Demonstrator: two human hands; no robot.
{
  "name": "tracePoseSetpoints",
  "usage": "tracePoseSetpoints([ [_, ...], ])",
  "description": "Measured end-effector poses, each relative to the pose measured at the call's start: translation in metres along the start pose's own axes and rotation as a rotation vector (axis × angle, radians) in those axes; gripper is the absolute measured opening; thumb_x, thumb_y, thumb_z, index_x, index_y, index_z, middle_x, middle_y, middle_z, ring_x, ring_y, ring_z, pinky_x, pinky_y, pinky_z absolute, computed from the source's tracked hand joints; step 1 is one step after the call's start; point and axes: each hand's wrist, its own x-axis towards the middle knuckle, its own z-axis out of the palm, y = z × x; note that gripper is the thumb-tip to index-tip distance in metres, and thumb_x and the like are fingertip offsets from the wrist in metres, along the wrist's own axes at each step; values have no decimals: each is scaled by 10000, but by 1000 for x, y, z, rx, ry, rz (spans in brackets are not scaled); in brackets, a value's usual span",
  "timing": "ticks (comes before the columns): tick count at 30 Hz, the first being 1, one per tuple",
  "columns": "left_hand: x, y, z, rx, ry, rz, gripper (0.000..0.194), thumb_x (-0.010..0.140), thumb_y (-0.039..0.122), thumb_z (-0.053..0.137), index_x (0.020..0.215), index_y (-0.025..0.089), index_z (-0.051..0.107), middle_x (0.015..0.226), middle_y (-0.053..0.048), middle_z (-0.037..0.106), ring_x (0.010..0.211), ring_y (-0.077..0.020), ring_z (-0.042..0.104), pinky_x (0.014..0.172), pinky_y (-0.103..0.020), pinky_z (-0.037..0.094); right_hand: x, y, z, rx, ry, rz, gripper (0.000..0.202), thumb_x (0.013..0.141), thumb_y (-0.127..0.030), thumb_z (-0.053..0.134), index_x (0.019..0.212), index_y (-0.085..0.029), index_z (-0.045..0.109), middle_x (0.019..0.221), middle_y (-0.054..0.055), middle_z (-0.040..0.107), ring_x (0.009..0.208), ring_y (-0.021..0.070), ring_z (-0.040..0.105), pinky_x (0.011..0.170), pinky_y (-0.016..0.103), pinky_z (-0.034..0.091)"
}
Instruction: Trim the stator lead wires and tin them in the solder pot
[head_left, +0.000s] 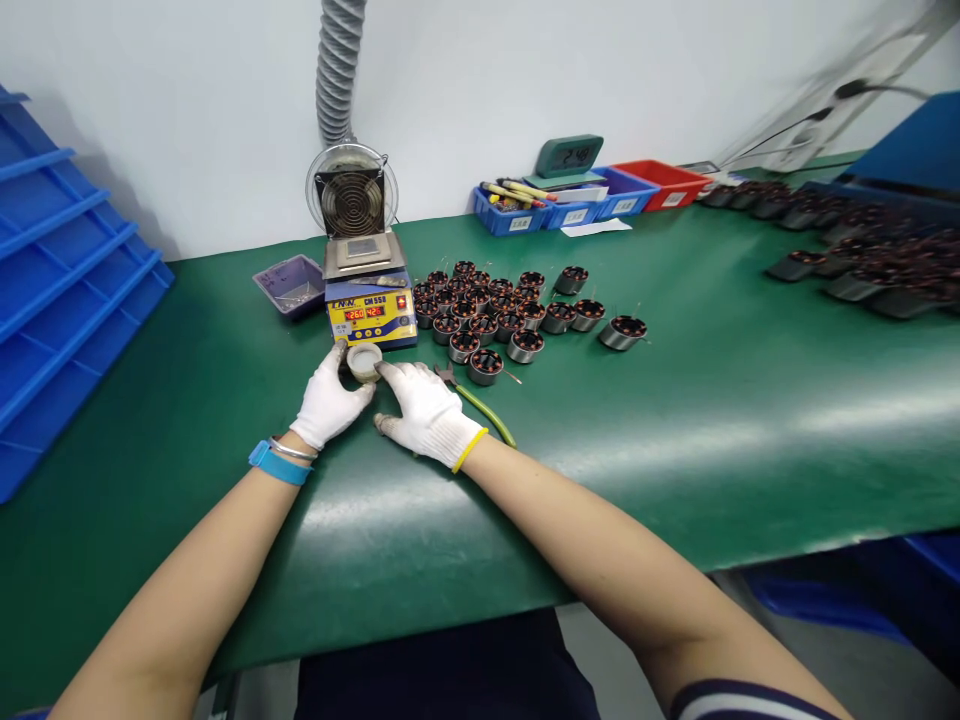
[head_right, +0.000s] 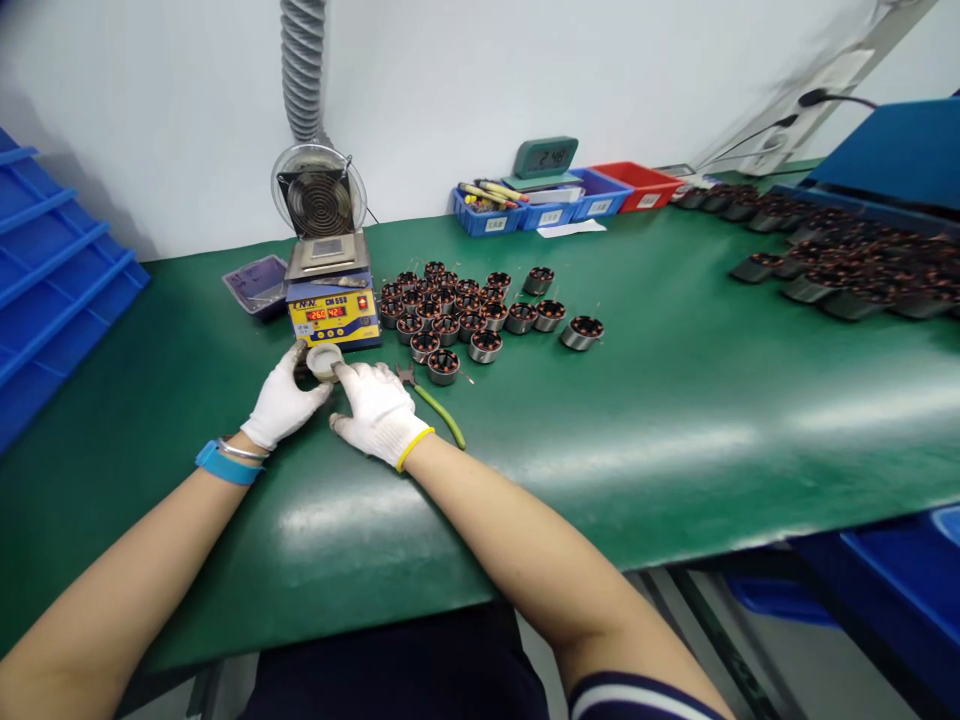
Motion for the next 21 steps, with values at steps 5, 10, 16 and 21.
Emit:
tracePoseSetpoints([
  [5, 2, -4, 1, -13, 29, -16, 597, 804, 328, 676, 1348, 120, 548, 1342, -170, 642, 1267, -294, 601, 1107, -457, 462, 0, 0, -1, -17, -6, -29, 610, 820, -430, 683, 1342, -144, 550, 1284, 137, 586, 1155, 320, 522, 1032, 457, 420],
  [10, 4, -6, 3, -20, 48, -16, 621, 782, 252, 690, 1369, 123, 537, 1358, -163, 631, 1269, -286, 599, 1112, -442, 460, 1, -1, -3, -29, -23, -36, 599, 823, -425, 691, 1337, -147, 556, 1280, 131, 591, 1153, 316, 526, 1053, 458, 401],
  [16, 5, -4, 5, -43, 70, -44, 647, 754, 296, 734, 1348, 109, 558, 1337, -172, 643, 1205, -292, 639, 1062, -412, 504, 2, -2, -3, -39, -30, -30, 589, 820, -416, 701, 1328, -148, 570, 1269, 131, 605, 1144, 321, 537, 1040, 459, 417],
  [21, 9, -3, 7, -25, 103, -92, 575, 805, 292, 680, 1332, 87, 572, 1343, -199, 634, 1247, -321, 610, 1097, -456, 464, 3, -1, 0, -37, -17, -45, 580, 811, -416, 711, 1302, -131, 593, 1250, 138, 621, 1143, 332, 545, 1044, 472, 423],
])
